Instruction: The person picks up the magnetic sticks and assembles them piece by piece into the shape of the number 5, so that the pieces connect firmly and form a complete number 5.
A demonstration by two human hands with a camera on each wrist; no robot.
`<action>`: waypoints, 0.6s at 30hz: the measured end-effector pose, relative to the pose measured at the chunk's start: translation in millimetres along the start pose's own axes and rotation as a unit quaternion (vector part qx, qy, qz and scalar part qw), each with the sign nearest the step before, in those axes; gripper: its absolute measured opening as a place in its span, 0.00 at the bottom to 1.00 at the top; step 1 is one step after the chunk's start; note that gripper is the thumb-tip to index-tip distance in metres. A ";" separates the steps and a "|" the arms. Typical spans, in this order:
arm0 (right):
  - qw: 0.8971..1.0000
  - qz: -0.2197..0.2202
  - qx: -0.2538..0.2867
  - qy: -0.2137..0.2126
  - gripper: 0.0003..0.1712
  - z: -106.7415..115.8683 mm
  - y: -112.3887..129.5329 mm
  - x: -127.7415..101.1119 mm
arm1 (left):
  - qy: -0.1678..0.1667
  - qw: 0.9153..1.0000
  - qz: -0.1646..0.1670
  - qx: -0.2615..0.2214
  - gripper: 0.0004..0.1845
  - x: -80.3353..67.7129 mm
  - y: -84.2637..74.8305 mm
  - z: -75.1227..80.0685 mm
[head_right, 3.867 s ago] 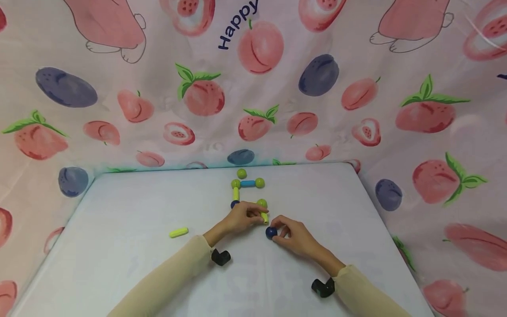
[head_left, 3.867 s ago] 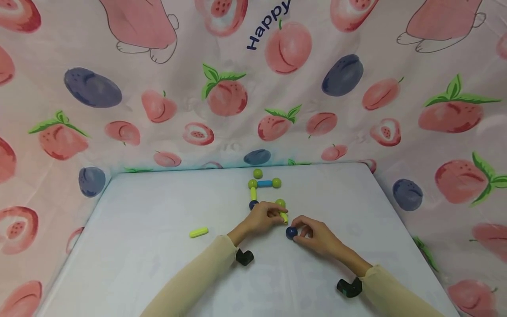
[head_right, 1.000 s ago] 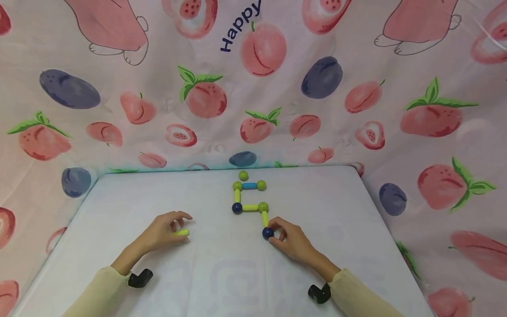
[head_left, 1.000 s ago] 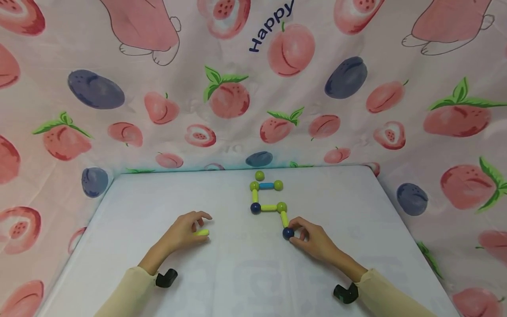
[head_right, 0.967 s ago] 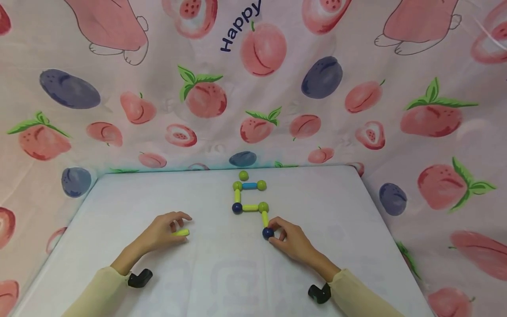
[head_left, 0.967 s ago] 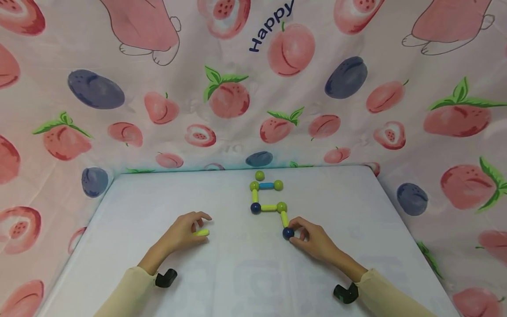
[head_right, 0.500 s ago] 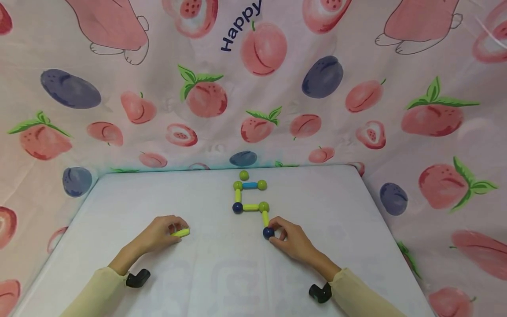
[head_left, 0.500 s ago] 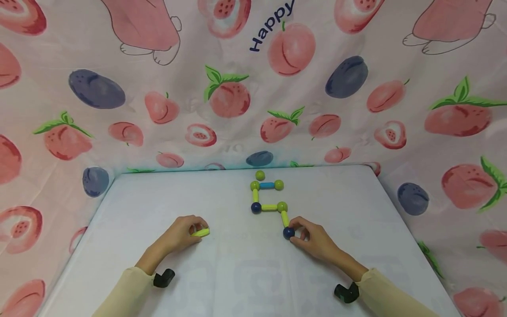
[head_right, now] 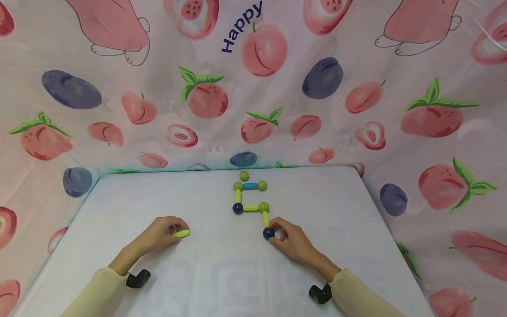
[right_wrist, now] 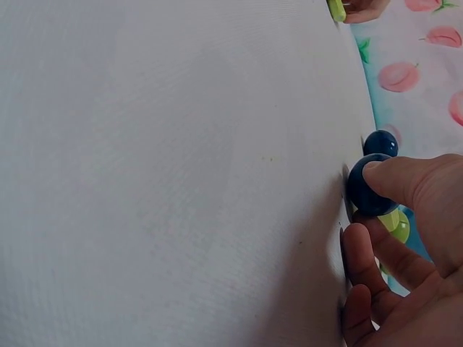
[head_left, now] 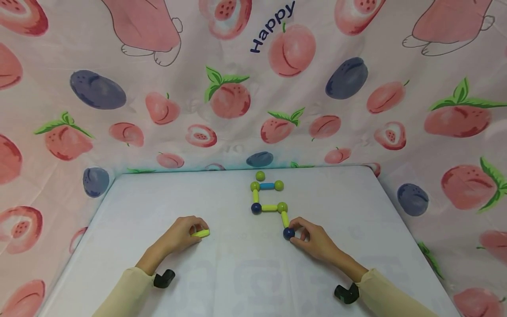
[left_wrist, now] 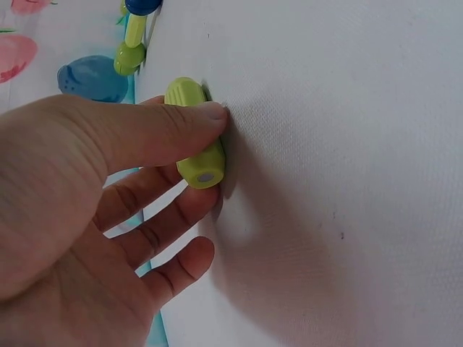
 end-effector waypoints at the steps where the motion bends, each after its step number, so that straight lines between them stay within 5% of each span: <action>1: 1.000 0.001 0.000 0.000 0.22 0.0 -0.1 -0.1 | 0.000 1.000 0.000 0.000 0.16 0.0 0.0 0.0; 18: 1.000 0.009 0.001 -0.010 0.21 -0.7 0.2 -1.4 | -0.014 0.999 -0.045 -0.007 0.15 19.7 -28.1 -10.6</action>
Point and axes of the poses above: each hand's wrist, its own x-axis towards the middle knuckle, its own z-axis out of the back of the hand, y = z × x, the point moved 4 cm from there along x, towards the middle knuckle, and after that the axes turned 4 degrees about x, right-handed, at the moved point
